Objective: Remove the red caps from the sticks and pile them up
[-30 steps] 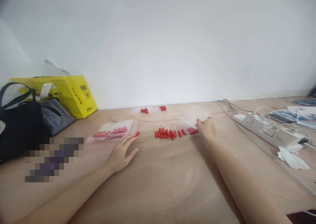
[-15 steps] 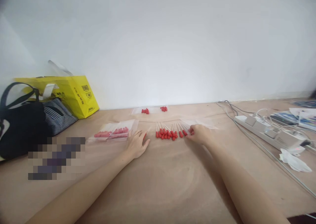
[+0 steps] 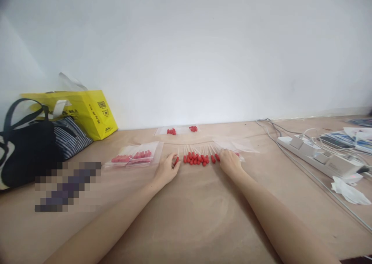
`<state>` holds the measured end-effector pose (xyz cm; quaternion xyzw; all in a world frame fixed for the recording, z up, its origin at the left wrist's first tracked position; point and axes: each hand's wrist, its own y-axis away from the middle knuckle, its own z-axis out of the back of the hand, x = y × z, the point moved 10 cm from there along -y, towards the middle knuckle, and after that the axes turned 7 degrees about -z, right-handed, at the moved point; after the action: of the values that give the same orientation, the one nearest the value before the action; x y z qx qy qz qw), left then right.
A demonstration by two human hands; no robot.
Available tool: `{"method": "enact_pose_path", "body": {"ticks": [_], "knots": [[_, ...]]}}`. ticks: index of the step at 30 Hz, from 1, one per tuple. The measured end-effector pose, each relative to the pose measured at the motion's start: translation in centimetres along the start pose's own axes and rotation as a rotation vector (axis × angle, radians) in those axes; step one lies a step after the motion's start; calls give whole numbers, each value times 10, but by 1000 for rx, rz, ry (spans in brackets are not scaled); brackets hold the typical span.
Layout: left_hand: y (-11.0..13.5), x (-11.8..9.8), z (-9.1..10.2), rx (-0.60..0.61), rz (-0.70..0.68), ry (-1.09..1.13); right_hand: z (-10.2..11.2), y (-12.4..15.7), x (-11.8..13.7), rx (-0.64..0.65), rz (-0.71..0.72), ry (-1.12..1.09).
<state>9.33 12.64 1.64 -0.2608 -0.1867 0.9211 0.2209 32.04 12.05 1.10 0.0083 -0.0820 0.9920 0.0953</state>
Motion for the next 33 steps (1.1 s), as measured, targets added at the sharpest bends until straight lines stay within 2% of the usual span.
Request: {"method": "enact_pose_path", "body": {"ticks": [4, 10, 14, 18, 20, 22, 27, 30, 33], "knots": [[-6, -5, -9, 2, 8, 118, 17, -2, -18, -165, -116, -124], [-7, -3, -10, -4, 4, 250, 50, 9, -41, -520, -218, -619], [-8, 1, -11, -3, 9, 303, 68, 24, -42, -621, -235, -849], [-9, 2, -10, -10, 13, 342, 73, 38, -30, -588, -231, -987], [-9, 3, -7, -27, 18, 364, 69, 43, -15, -551, -176, -1074], [-8, 5, -2, -56, 31, 389, 61, 48, 2, -499, -120, -1144], [4, 12, 13, -88, 59, 462, 32, 60, 39, -336, -102, -1191], [16, 14, 22, -49, 51, 473, 24, 68, 65, -235, 30, -1194], [30, 6, 32, 35, -4, 367, 22, 78, 89, -145, 196, -1167]]}}
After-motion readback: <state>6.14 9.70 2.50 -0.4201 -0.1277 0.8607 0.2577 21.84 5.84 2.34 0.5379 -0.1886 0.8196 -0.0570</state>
